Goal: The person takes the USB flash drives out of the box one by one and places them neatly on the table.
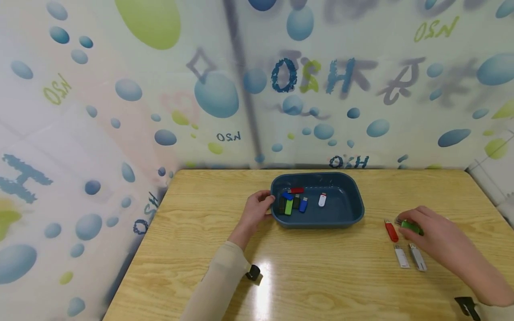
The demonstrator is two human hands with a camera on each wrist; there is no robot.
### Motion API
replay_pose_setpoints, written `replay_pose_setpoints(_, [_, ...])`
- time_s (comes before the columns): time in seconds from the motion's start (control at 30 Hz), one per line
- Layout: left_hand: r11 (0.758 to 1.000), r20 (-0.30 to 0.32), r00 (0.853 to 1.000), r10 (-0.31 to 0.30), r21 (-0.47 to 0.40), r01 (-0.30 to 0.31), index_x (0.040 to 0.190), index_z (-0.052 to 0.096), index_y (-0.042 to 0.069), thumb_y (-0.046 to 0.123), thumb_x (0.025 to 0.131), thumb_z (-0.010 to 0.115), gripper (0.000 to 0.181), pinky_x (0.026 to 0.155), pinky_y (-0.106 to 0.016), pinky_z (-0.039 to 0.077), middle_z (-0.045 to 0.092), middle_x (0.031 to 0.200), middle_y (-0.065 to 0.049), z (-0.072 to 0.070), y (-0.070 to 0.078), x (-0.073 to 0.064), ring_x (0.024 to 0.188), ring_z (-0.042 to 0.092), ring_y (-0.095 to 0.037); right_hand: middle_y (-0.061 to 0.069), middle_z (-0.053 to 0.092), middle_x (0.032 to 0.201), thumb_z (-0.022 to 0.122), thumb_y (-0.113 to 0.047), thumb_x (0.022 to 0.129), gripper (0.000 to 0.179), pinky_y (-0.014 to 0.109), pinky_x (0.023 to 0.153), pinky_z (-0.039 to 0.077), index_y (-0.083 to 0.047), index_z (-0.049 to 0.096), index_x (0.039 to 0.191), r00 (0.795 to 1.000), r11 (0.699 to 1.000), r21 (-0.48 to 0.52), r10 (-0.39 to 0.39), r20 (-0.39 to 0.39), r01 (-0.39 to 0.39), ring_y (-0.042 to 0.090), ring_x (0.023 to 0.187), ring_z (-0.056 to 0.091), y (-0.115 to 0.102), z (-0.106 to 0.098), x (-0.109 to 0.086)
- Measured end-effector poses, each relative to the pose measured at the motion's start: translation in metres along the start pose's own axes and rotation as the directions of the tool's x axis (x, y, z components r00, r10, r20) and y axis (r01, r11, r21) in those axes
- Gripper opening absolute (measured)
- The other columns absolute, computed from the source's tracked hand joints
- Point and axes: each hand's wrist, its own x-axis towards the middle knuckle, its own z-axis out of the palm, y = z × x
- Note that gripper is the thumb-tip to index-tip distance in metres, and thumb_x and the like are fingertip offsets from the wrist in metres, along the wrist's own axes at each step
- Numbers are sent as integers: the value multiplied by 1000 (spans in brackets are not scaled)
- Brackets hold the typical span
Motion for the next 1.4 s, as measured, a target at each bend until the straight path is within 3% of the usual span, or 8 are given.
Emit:
replay_pose_setpoints(0.33, [1000, -18, 1000, -7, 13, 7, 141, 57, -1, 20, 105, 58, 42, 84, -41, 63, 58, 131, -17, 0, 2, -1, 105, 60, -26, 2, 64, 89, 85, -15, 84, 25, 30, 53, 46, -4, 72, 102, 998, 996, -58, 65, -25, -67, 13, 71, 56, 25, 2, -25])
replay_pose_setpoints(0.43, [1000, -20, 1000, -6, 22, 7, 141, 57, -1, 20, 105, 58, 42, 84, -41, 63, 58, 131, -17, 0, 2, -1, 106, 60, -26, 0, 61, 85, 83, -14, 85, 25, 31, 53, 44, -1, 70, 102, 996, 994, -64, 90, 6, -89, 12, 69, 52, 30, 2, -29])
replay_pose_setpoints(0.63, [999, -20, 1000, 3, 32, -2, 141, 56, -2, 21, 105, 58, 43, 83, -41, 63, 58, 131, -18, -1, -1, -1, 106, 60, -27, -7, 51, 76, 86, -14, 83, 28, 26, 51, 35, 0, 70, 101, 997, 993, -92, 67, -31, -70, 5, 64, 40, 37, 7, -34])
replay_pose_setpoints(0.77, [1000, -21, 1000, -3, 31, 4, 141, 56, -2, 21, 105, 58, 43, 84, -41, 63, 58, 131, -18, -1, -2, 0, 106, 60, -27, -5, 50, 73, 82, -13, 87, 25, 27, 51, 33, 4, 69, 100, 993, 991, -76, 112, 32, -110, 10, 64, 41, 40, 7, -33])
replay_pose_setpoints(0.9, [1000, -22, 1000, -7, 28, 8, 141, 57, -2, 20, 105, 58, 42, 84, -41, 63, 58, 131, -17, -1, -1, -1, 105, 61, -27, -1, 54, 74, 77, -13, 91, 25, 31, 51, 37, 8, 66, 99, 973, 982, -56, 187, 137, -180, 16, 64, 45, 46, 9, -33])
replay_pose_setpoints(1.07, [1000, -22, 1000, -7, 25, 8, 141, 56, -2, 20, 105, 58, 42, 83, -41, 63, 59, 130, -17, -1, -1, 0, 103, 62, -27, 0, 52, 74, 74, -16, 93, 26, 33, 53, 36, 8, 66, 96, 949, 969, -37, 246, 194, -244, 19, 64, 44, 49, 12, -35])
replay_pose_setpoints(1.23, [1000, -22, 1000, -12, 27, 13, 141, 56, -1, 20, 105, 58, 42, 83, -41, 63, 59, 130, -17, 0, -1, 1, 102, 63, -26, 9, 64, 80, 74, -24, 94, 37, 42, 55, 50, 11, 65, 98, 915, 953, -32, 300, 272, -302, 26, 68, 60, 52, 12, -38])
replay_pose_setpoints(1.4, [999, -28, 1000, -11, 32, 12, 141, 56, -1, 20, 105, 58, 41, 81, -40, 63, 59, 129, -17, 0, -2, 1, 101, 63, -25, 20, 69, 88, 74, -32, 94, 42, 48, 59, 53, 9, 65, 99, 878, 937, -42, 341, 336, -347, 34, 74, 66, 54, 12, -40])
